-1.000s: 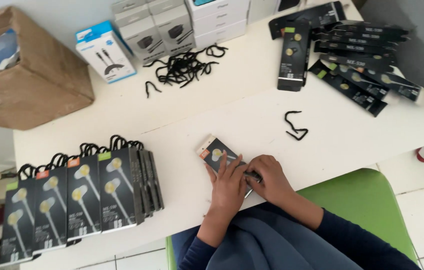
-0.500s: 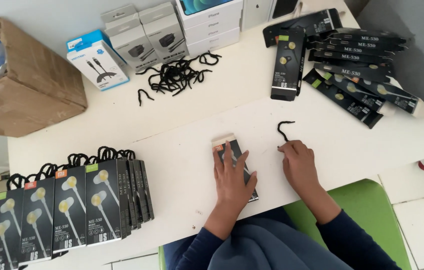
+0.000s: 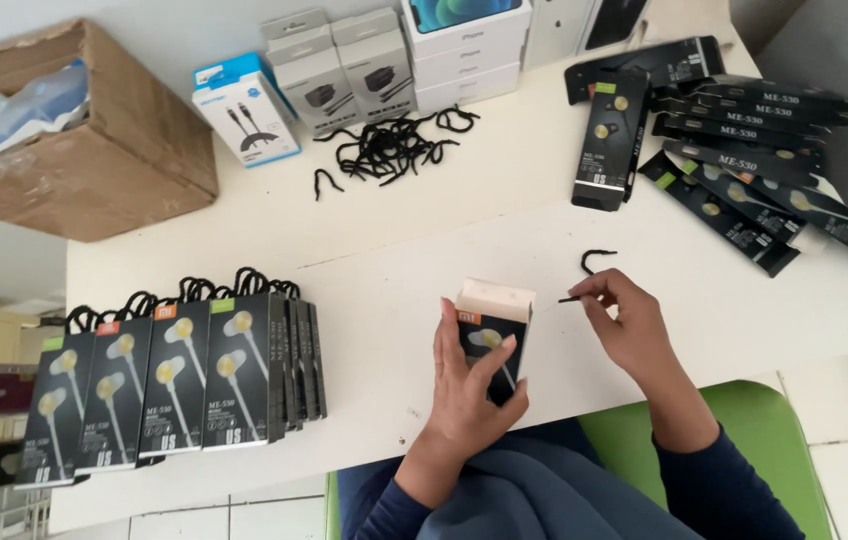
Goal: Attaching plastic hangers to earphone boxes and stacking them on a table for retail display.
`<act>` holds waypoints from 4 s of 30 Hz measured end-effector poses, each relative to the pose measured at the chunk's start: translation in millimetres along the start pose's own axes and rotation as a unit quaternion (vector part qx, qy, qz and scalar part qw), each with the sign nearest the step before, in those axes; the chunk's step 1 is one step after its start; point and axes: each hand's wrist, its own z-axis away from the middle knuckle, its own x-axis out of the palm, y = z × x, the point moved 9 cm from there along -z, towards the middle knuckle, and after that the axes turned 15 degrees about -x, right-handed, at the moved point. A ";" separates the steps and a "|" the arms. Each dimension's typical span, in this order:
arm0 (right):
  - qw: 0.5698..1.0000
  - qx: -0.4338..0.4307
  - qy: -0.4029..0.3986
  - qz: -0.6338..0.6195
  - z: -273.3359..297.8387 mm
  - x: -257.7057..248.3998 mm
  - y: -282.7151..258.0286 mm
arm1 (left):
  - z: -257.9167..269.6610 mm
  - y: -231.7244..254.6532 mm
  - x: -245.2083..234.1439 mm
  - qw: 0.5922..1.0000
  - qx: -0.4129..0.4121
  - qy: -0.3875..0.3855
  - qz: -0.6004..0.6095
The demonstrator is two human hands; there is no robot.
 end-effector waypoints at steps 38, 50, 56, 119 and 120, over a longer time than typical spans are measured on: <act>0.922 -0.028 -0.058 -0.381 6.8 95.0 -80.7 | 16.5 -34.3 -54.9 0.988 -0.056 0.065 0.129; 0.920 -0.018 -0.088 -0.380 4.4 104.3 -85.1 | 17.9 -37.8 -50.5 0.990 -0.074 0.054 0.109; 0.931 -0.026 -0.106 -0.349 7.6 101.6 -106.4 | 17.9 -43.7 -56.2 0.991 -0.072 0.077 0.083; 0.980 -0.120 -0.024 -0.159 -3.7 103.2 -112.6 | 16.7 -27.7 -84.5 0.979 -0.076 0.118 0.151; 0.969 -0.083 -0.016 -0.232 -1.8 107.0 -110.5 | 16.7 -27.4 -83.7 0.979 -0.074 0.116 0.151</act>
